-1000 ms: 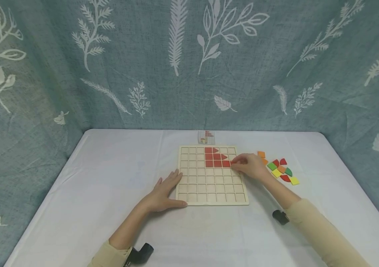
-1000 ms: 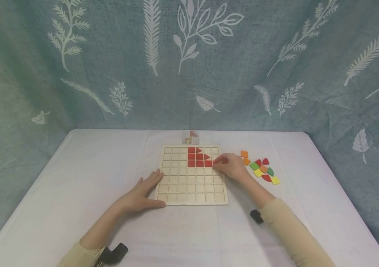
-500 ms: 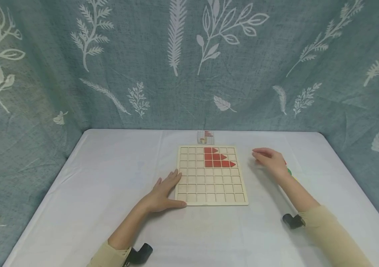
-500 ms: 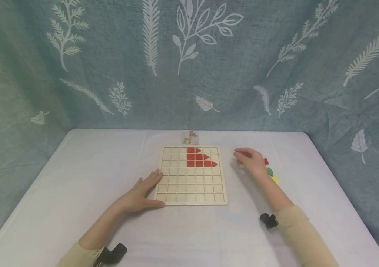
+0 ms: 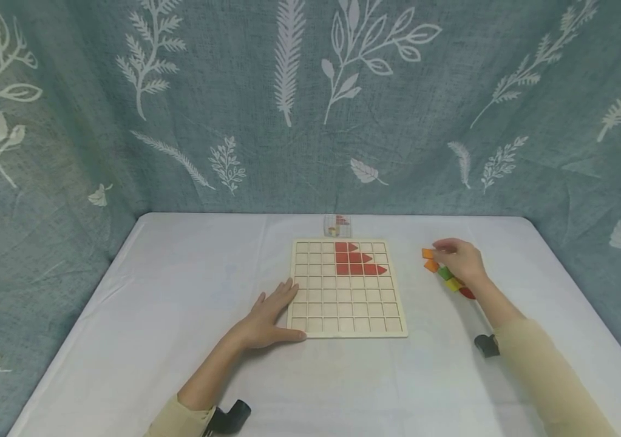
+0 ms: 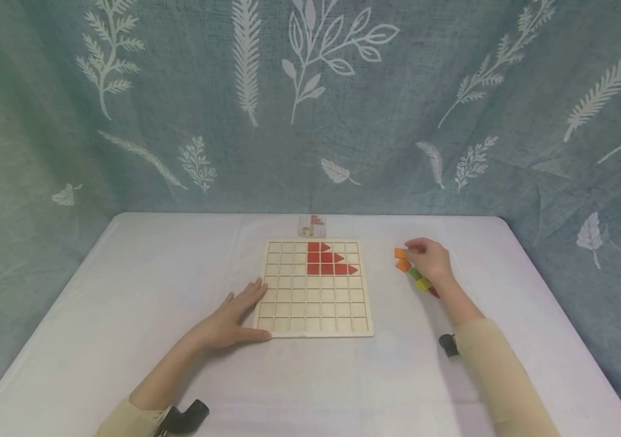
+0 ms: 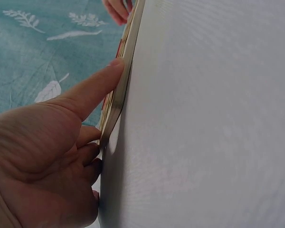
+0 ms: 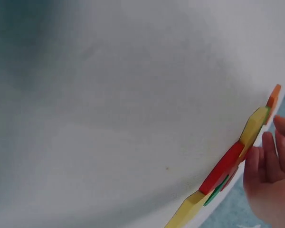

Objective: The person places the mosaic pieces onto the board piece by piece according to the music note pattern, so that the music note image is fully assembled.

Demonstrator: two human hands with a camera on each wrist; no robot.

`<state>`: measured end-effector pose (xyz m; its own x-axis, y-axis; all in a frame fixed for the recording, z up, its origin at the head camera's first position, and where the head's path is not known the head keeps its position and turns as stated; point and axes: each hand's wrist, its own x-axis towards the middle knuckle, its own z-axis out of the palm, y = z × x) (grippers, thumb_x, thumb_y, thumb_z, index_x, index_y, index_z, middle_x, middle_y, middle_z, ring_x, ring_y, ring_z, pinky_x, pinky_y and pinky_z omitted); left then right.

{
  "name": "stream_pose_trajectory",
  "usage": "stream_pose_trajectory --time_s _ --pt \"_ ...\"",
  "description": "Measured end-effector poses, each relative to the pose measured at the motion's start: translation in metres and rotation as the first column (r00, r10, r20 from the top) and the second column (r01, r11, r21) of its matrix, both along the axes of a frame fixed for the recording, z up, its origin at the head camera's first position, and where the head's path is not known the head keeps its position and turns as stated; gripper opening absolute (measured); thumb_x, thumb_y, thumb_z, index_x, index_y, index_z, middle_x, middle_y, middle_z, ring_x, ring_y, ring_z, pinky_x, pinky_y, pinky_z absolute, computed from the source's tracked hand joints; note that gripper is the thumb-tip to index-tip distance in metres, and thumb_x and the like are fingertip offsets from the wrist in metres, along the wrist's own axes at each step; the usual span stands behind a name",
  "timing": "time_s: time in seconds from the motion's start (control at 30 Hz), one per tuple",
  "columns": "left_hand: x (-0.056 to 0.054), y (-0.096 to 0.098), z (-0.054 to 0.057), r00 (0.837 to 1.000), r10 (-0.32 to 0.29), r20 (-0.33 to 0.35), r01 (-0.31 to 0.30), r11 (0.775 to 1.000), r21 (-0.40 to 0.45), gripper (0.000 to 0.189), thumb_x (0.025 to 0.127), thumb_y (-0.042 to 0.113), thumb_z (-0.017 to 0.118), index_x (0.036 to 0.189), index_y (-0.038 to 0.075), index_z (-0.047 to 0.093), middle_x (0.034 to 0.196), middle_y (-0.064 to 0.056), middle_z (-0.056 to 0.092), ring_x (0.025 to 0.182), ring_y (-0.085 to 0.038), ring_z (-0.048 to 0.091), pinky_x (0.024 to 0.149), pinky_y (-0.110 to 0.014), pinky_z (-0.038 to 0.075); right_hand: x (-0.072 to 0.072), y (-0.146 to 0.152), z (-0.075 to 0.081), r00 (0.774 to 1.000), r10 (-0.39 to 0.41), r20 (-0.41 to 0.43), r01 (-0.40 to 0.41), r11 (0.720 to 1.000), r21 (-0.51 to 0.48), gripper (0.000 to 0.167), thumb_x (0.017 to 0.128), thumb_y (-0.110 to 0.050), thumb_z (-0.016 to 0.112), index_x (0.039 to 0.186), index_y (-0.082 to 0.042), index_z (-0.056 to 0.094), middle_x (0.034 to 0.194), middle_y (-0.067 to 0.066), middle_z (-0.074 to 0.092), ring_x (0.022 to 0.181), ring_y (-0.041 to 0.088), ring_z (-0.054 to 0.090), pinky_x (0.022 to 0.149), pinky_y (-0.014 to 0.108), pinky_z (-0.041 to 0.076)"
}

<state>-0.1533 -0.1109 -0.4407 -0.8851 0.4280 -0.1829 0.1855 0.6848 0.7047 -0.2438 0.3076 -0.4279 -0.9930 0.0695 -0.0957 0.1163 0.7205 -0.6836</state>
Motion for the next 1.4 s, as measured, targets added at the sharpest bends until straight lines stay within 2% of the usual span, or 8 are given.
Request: stream_pose_trajectory --time_s 0.2,0.43,0.73,0.87,1.0,1.17,1.3,1.4 --pt "0.0 0.0 0.0 1.0 -0.001 0.001 0.001 1.0 0.004 0.099 0.078 0.04 0.079 0.152 0.001 0.027 0.161 -0.014 0.016 0.149 -0.03 0.007 0.118 -0.05 -0.005 -0.006 -0.001 -0.001 0.997 0.067 0.039 -0.069 0.997 0.046 0.035 0.096 -0.014 0.059 0.128 0.002 0.059 0.125 0.027 0.058 0.112 0.039 0.055 0.081 0.04 0.053" --pt "0.0 -0.001 0.0 1.0 -0.005 -0.001 0.005 1.0 0.006 0.099 0.078 0.04 0.079 0.152 0.001 0.027 0.161 -0.014 0.015 0.149 -0.03 0.006 0.118 -0.051 -0.005 -0.009 -0.003 0.001 0.996 0.078 0.051 -0.081 0.995 0.064 0.038 0.096 -0.018 0.062 0.129 0.0 0.058 0.126 0.027 0.057 0.114 0.039 0.053 0.081 0.04 0.053" --pt "0.0 0.0 0.0 1.0 0.002 0.0 -0.002 1.0 0.005 0.1 0.077 0.041 0.079 0.152 0.001 0.027 0.161 -0.014 0.016 0.149 -0.03 0.007 0.118 -0.051 -0.005 -0.009 -0.003 -0.002 0.997 0.077 -0.011 -0.076 0.995 0.066 0.039 0.092 -0.023 0.068 0.123 0.001 0.063 0.112 0.023 0.066 0.099 0.034 0.063 0.074 0.033 0.053" --pt "0.001 0.0 0.0 1.0 0.0 0.002 0.0 1.0 0.007 0.1 0.077 0.041 0.079 0.152 0.001 0.027 0.161 -0.014 0.015 0.149 -0.03 0.007 0.118 -0.051 -0.005 -0.004 -0.015 0.001 0.999 0.035 0.007 -0.034 0.997 -0.069 0.046 0.093 -0.03 0.068 0.128 -0.002 0.06 0.123 0.021 0.063 0.107 0.033 0.062 0.079 0.031 0.054" --pt "0.001 0.0 0.0 1.0 -0.001 0.0 0.001 1.0 0.007 0.099 0.078 0.04 0.08 0.152 0.001 0.027 0.161 -0.014 0.015 0.149 -0.03 0.007 0.118 -0.051 -0.005 0.005 -0.032 0.004 1.0 0.03 0.01 -0.027 0.97 -0.241 0.047 0.093 -0.031 0.067 0.131 -0.004 0.059 0.129 0.018 0.06 0.115 0.031 0.059 0.083 0.029 0.054" --pt "0.001 -0.001 0.0 1.0 -0.003 -0.009 0.003 1.0 0.011 0.099 0.078 0.039 0.08 0.152 0.0 0.027 0.161 -0.015 0.016 0.149 -0.03 0.007 0.118 -0.051 -0.005 0.016 -0.061 0.005 0.995 0.093 0.023 -0.081 0.944 -0.32 0.043 0.091 -0.031 0.071 0.126 -0.007 0.063 0.126 0.012 0.064 0.117 0.026 0.058 0.092 0.037 0.049" --pt "0.001 -0.001 0.001 1.0 -0.006 -0.009 0.006 1.0 0.014 0.099 0.078 0.038 0.08 0.152 0.0 0.027 0.161 -0.015 0.015 0.149 -0.03 0.007 0.118 -0.051 -0.005 0.023 -0.089 0.002 0.984 0.179 0.023 -0.167 0.952 -0.255 0.036 0.087 -0.032 0.075 0.116 -0.011 0.069 0.114 0.005 0.069 0.108 0.023 0.062 0.091 0.039 0.05" --pt "0.002 -0.001 0.001 1.0 -0.008 -0.01 0.008 1.0 0.016 0.099 0.079 0.038 0.079 0.152 0.0 0.026 0.161 -0.015 0.015 0.149 -0.03 0.007 0.118 -0.051 -0.005 0.027 -0.107 -0.001 0.964 0.265 -0.004 -0.262 0.948 -0.181 0.028 0.085 -0.031 0.077 0.107 -0.014 0.073 0.104 0.0 0.071 0.099 0.019 0.063 0.085 0.036 0.052"
